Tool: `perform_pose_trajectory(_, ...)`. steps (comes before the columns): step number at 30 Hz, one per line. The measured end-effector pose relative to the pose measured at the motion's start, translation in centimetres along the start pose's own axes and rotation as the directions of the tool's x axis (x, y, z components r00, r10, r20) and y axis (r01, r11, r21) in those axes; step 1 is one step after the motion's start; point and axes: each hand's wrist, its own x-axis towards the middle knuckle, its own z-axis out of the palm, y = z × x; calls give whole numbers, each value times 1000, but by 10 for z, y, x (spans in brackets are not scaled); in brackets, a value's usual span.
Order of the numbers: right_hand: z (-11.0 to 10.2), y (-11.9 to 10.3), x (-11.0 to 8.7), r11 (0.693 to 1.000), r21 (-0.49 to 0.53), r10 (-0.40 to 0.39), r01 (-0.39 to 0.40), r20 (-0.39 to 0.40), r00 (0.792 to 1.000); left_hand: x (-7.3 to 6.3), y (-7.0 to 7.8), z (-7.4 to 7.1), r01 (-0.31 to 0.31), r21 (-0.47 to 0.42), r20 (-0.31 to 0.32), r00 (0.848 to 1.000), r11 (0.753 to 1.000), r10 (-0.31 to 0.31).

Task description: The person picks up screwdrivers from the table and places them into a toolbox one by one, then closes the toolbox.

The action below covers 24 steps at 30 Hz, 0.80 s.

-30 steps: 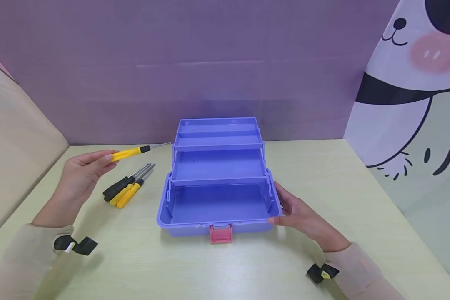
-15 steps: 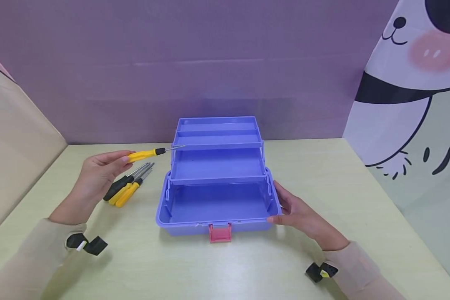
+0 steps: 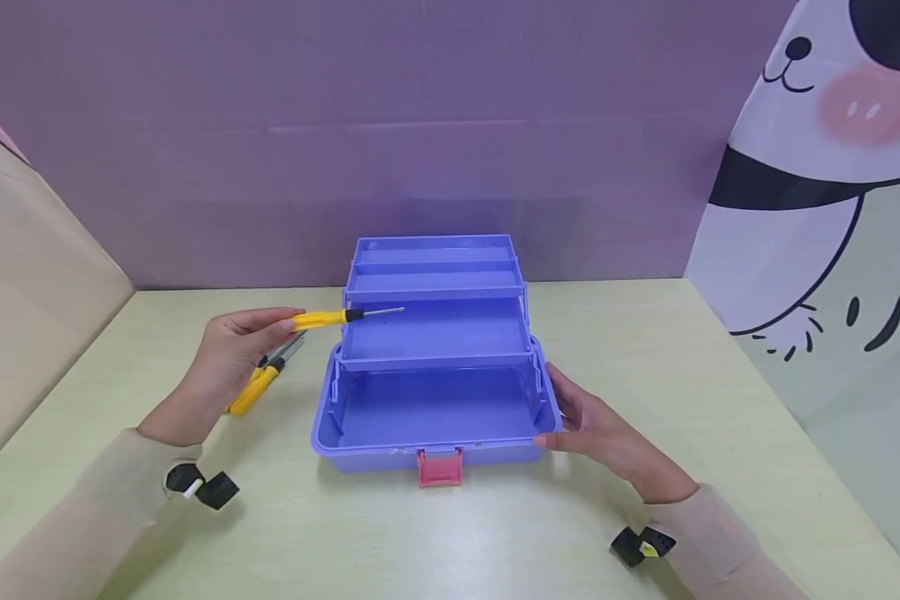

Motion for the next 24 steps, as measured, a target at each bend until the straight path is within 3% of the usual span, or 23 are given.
perform_pose_trajectory(7,1,-1,-1,1000,10,4,-4,2,1000,5,-5,13,-29,-38,24,999,999,30)
perform_pose_trajectory(16,1,-1,-1,1000,5,-1,1,2,1000,10,-6,25,18,72,11,1000,997,-19)
perform_pose_trajectory(24,0,0,-2,1000,18,-2,2,7,1000,16,-8,31,29,111,-1,1000,993,-29)
